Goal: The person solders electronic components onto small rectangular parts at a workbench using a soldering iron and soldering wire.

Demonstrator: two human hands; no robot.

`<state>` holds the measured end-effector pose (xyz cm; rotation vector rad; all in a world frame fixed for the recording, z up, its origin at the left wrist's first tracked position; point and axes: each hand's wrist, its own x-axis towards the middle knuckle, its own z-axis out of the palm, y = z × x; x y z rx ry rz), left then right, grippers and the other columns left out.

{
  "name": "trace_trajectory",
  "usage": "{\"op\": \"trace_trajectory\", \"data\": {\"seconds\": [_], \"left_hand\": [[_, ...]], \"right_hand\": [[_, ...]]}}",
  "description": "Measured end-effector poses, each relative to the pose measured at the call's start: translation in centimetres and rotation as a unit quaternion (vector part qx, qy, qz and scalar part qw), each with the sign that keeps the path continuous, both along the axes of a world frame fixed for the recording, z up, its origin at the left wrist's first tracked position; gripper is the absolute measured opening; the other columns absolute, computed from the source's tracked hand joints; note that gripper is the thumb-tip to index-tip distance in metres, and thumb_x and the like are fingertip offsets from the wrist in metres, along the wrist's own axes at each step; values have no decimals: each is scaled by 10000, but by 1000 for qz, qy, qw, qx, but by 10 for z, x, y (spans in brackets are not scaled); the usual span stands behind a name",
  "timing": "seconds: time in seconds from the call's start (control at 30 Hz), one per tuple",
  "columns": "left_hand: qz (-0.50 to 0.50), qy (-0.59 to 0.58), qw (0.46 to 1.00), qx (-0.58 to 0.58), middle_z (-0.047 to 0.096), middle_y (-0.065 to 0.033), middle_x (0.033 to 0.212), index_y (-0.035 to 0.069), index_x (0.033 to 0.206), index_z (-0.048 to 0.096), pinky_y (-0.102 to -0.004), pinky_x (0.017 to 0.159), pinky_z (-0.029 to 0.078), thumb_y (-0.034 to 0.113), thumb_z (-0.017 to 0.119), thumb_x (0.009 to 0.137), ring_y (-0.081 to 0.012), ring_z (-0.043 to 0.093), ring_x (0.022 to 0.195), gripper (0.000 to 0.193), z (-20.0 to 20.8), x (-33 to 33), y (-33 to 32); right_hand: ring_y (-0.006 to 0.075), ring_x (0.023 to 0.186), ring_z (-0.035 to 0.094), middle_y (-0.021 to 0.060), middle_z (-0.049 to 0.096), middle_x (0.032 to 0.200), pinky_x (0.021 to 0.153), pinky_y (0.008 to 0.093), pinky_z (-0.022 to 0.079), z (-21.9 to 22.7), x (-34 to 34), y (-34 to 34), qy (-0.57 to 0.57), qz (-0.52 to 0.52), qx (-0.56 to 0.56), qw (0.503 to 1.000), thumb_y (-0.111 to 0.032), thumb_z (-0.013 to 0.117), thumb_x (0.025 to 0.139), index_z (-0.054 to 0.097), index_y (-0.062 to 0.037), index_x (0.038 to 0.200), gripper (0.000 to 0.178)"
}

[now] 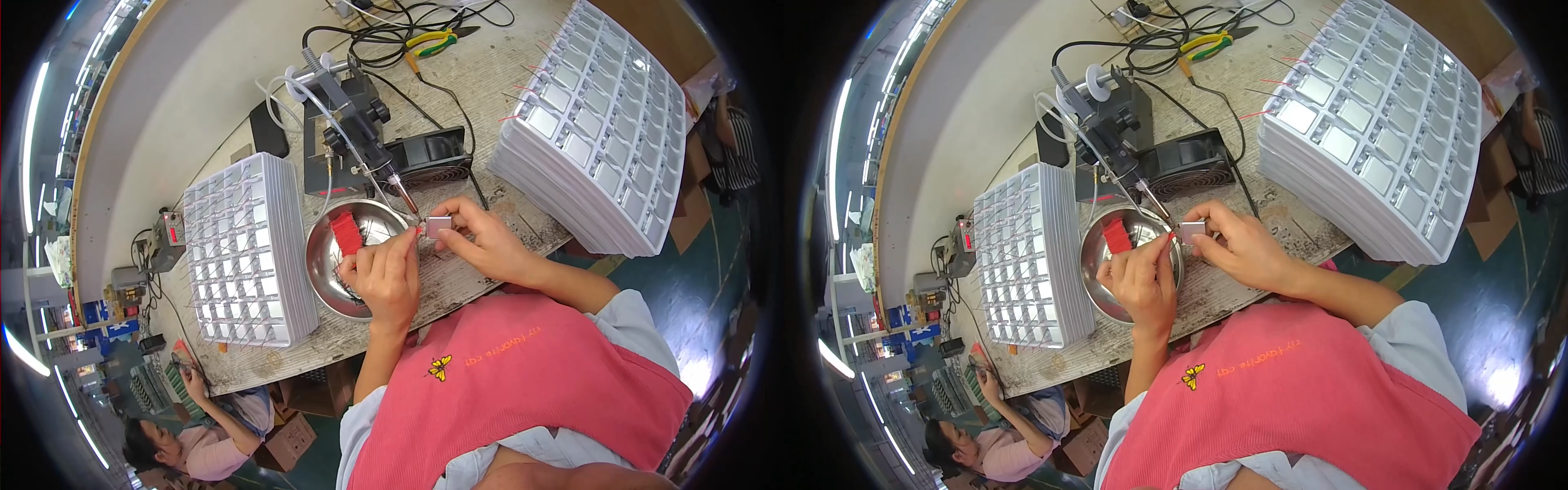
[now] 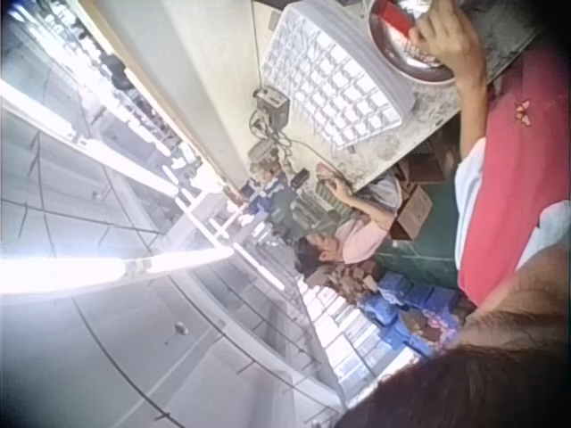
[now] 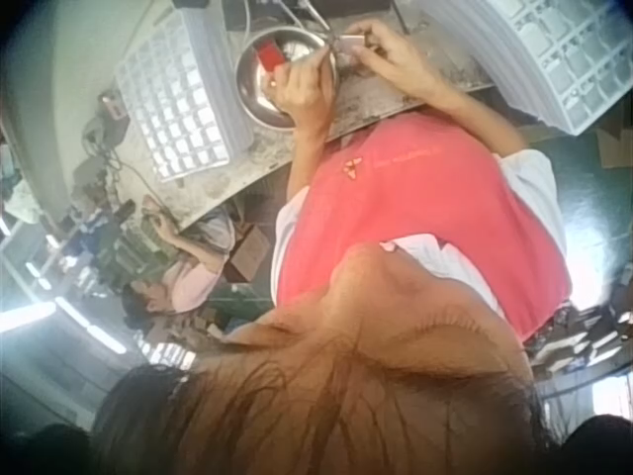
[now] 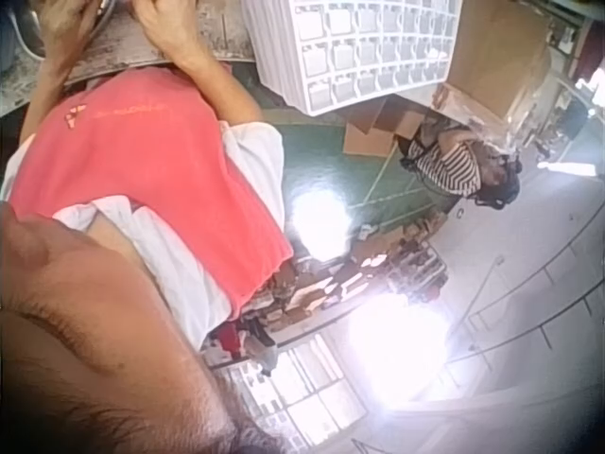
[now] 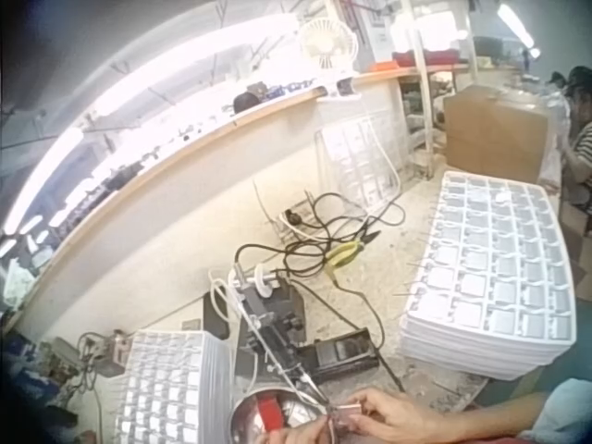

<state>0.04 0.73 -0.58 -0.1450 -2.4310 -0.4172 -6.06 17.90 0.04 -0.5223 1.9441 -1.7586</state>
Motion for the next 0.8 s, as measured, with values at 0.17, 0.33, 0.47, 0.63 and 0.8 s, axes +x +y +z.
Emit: {"op": "trace_trajectory", "data": {"seconds": [0.17,0.33,0.47,0.63,0.8], "left_hand": [[7,1,1000,-3,683,65,861,163,1043,685,-321,846,287,136,728,808,-108,535,740,241,1,-1,1],[12,8,1000,-1,659,41,799,142,979,704,-319,800,318,87,732,788,-137,558,734,201,5,-2,4],[14,3,1000,-3,661,40,798,142,982,705,-319,797,316,94,733,790,-136,558,734,200,4,-1,3],[4,0,1000,-4,681,58,855,162,1043,686,-324,829,292,115,738,781,-113,535,739,271,-1,1,1],[6,0,1000,-3,680,58,847,162,1032,688,-320,821,293,118,739,786,-111,535,734,255,-2,2,1]], "right_hand": [[147,886,674,96,664,964,779,287,534,-1,0,1,11,0,0,1000,-81,538,961,458,10,1202,270],[148,882,675,100,668,953,777,287,535,-1,0,1,13,-2,2,1000,-79,538,961,460,12,1196,264],[149,879,679,105,673,942,771,287,538,-1,0,2,21,1,0,1000,-75,538,959,461,14,1193,262],[147,876,682,104,675,942,766,286,542,-4,1,2,17,1,7,1000,-65,538,957,462,12,1192,259],[165,733,673,104,676,826,658,294,524,-11,4,-1,40,-31,-32,998,-81,562,928,492,-8,1173,265]]}}
